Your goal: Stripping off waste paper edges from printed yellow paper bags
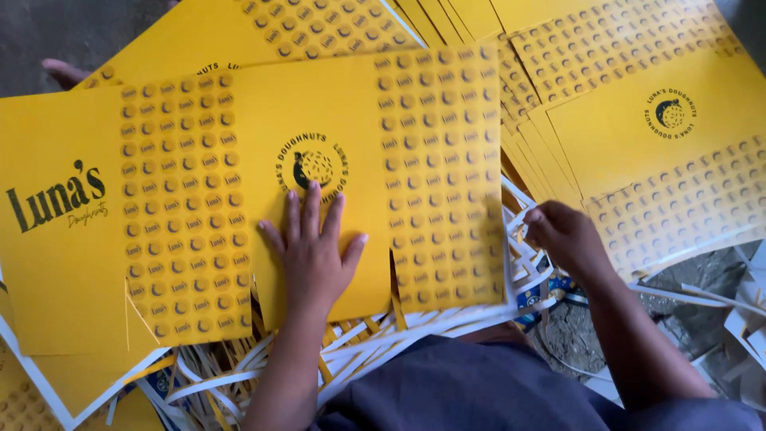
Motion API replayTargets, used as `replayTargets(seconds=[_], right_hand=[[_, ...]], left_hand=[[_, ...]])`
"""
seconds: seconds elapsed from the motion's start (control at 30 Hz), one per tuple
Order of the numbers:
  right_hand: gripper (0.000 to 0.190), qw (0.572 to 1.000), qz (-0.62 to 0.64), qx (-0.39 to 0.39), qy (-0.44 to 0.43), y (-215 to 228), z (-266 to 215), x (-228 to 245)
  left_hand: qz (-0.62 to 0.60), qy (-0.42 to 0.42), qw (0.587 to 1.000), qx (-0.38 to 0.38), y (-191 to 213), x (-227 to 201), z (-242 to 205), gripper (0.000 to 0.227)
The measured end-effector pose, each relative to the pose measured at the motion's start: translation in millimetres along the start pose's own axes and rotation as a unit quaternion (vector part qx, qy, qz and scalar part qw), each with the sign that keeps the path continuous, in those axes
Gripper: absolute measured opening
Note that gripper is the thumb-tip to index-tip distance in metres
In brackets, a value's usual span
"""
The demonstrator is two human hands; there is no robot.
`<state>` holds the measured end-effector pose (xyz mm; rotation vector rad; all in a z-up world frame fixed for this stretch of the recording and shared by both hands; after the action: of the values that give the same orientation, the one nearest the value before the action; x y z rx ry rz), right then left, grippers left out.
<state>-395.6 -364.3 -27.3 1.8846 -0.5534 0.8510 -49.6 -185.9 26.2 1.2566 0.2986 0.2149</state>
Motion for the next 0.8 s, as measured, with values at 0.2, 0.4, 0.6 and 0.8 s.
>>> replayTargets(seconds=[0.2, 0.4, 0.6, 0.8], right_hand=[[0.045, 0.990, 0.048, 0.127, -0.048, -36.2, -36.0, -11.3], [0.057, 0.996, 0.032, 0.085, 0.010, -49.4, -32.3, 5.4], [0.033, 0.995, 0.098, 0.029, -0.009, -68.5, -1.9, -71.1], [0.026, 0.979, -0.199, 0.009, 0.037, -28.5, -17.5, -30.5]], left_hand=[[-0.010, 0.049, 0.999, 0.001, -8.3, 11.5, 22.4, 0.064], [-0.018, 0.064, 0.997, 0.027, -5.1, 10.5, 22.9, 0.066], [-0.009, 0.065, 0.997, 0.046, -6.9, 8.6, 22.2, 0.069], [0.001, 0.061, 0.997, 0.053, -4.8, 6.7, 23.4, 0.069]])
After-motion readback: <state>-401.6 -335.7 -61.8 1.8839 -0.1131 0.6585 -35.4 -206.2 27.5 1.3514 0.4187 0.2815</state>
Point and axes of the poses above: each hand's wrist, its own z-axis towards the middle knuckle, its own y-axis out of the back of the hand, x = y × z, the point moved 7 cm from there along z, towards the middle knuckle, and after that the axes turned 3 degrees about y, right-handed, at the moved point
